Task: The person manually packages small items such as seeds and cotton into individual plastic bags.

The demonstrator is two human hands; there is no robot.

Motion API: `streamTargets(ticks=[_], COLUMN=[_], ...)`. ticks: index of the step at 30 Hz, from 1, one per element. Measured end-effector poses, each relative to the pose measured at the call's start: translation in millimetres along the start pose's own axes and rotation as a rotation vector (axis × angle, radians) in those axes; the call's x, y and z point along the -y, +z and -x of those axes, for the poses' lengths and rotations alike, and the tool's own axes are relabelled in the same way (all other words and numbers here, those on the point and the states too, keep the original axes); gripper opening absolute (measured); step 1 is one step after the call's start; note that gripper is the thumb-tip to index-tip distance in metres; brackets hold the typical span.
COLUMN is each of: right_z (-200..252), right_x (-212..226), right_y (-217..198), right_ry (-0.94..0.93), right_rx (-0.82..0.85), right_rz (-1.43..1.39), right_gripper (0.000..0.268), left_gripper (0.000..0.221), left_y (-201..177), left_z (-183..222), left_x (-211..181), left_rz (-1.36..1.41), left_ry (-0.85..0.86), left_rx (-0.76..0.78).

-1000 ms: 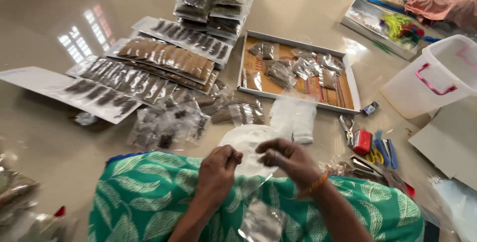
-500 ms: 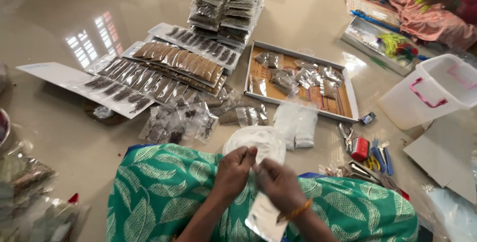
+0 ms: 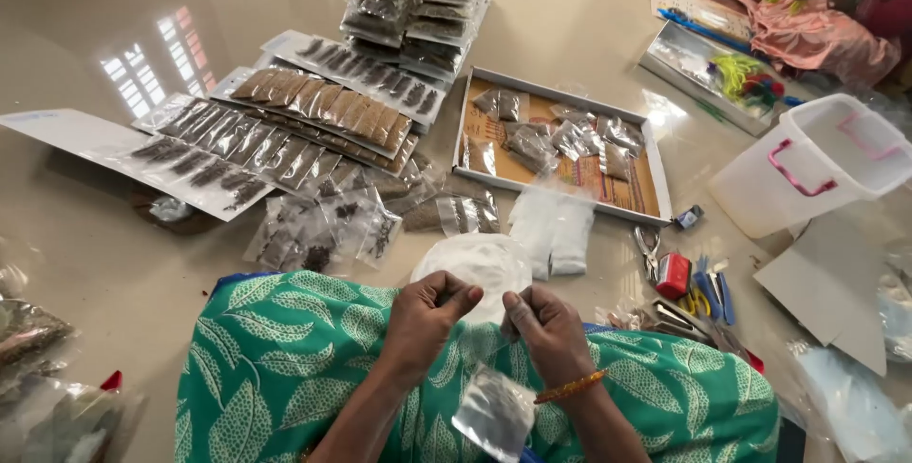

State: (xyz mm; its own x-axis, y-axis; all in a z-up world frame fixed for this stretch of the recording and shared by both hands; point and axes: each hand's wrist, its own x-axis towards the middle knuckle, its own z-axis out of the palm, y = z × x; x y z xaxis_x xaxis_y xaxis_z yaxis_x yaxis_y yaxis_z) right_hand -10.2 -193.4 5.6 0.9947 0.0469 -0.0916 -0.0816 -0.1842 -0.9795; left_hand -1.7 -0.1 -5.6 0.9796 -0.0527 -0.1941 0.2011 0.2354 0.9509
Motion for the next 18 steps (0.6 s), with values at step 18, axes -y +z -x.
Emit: streamTargets(ticks=[18], right_z=[-1], right_x=[-2], right_y=[-3], right_ry=[0.029], right_rx=[0.024], right_rz=[-0.152], right_gripper=[0.041], left_gripper=[0.024], left_y=[2], left_z=[4], left_x=[-16], left_rz=[0.028], left_ry=[-0.053], left_rx=[0.087])
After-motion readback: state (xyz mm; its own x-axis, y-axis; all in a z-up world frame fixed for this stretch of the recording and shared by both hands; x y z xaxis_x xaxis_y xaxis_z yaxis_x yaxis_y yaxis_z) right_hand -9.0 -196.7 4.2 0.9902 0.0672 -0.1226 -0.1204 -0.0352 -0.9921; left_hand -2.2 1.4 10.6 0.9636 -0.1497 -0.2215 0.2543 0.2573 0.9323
